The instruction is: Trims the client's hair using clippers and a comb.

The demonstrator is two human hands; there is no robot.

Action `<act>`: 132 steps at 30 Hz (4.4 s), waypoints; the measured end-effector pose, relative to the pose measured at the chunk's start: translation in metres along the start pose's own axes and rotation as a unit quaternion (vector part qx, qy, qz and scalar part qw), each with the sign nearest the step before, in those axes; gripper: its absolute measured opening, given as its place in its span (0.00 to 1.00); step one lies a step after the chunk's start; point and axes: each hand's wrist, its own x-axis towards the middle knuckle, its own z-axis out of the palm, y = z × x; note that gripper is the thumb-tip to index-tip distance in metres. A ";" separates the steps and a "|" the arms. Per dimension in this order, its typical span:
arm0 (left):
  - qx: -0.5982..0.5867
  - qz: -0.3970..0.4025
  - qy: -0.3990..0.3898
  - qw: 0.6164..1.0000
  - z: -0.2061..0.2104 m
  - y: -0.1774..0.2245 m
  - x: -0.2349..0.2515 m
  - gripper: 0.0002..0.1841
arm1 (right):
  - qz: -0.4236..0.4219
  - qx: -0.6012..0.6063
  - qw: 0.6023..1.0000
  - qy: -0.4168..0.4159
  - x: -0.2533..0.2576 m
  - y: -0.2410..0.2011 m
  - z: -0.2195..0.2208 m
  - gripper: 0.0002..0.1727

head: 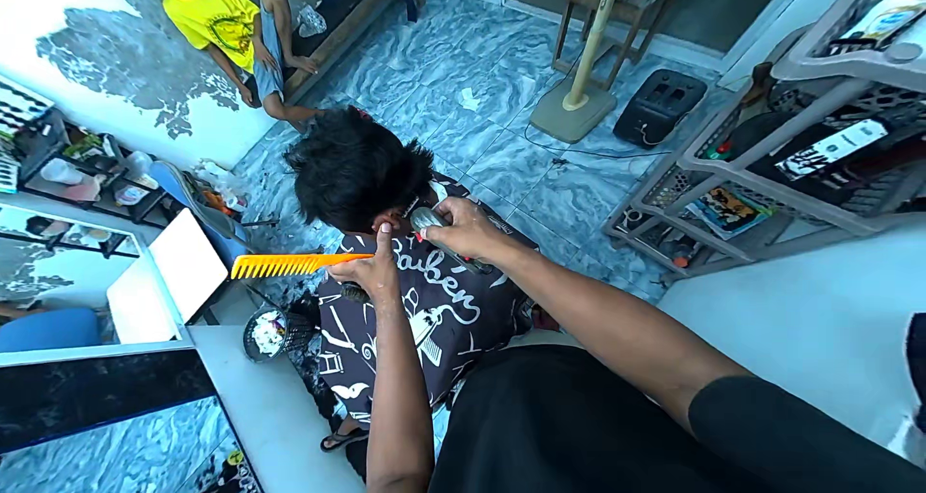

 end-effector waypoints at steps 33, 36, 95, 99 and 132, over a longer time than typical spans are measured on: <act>-0.035 0.010 -0.012 0.999 0.010 -0.004 0.003 0.76 | -0.032 -0.129 0.990 0.052 -0.019 -0.044 0.011 0.32; -0.031 0.015 -0.015 0.999 0.008 -0.002 0.001 0.75 | -0.033 -0.126 0.990 0.050 -0.020 -0.048 0.013 0.32; -0.053 0.062 0.011 0.997 0.013 0.002 -0.012 0.62 | -0.107 -0.085 0.990 0.037 -0.015 -0.046 0.011 0.30; -0.060 0.066 0.002 0.996 0.010 0.005 -0.011 0.65 | -0.073 -0.091 0.992 0.043 -0.015 -0.031 0.005 0.29; -0.057 0.081 0.001 0.995 0.005 -0.002 -0.019 0.65 | -0.031 -0.023 0.999 0.038 -0.015 -0.029 0.000 0.29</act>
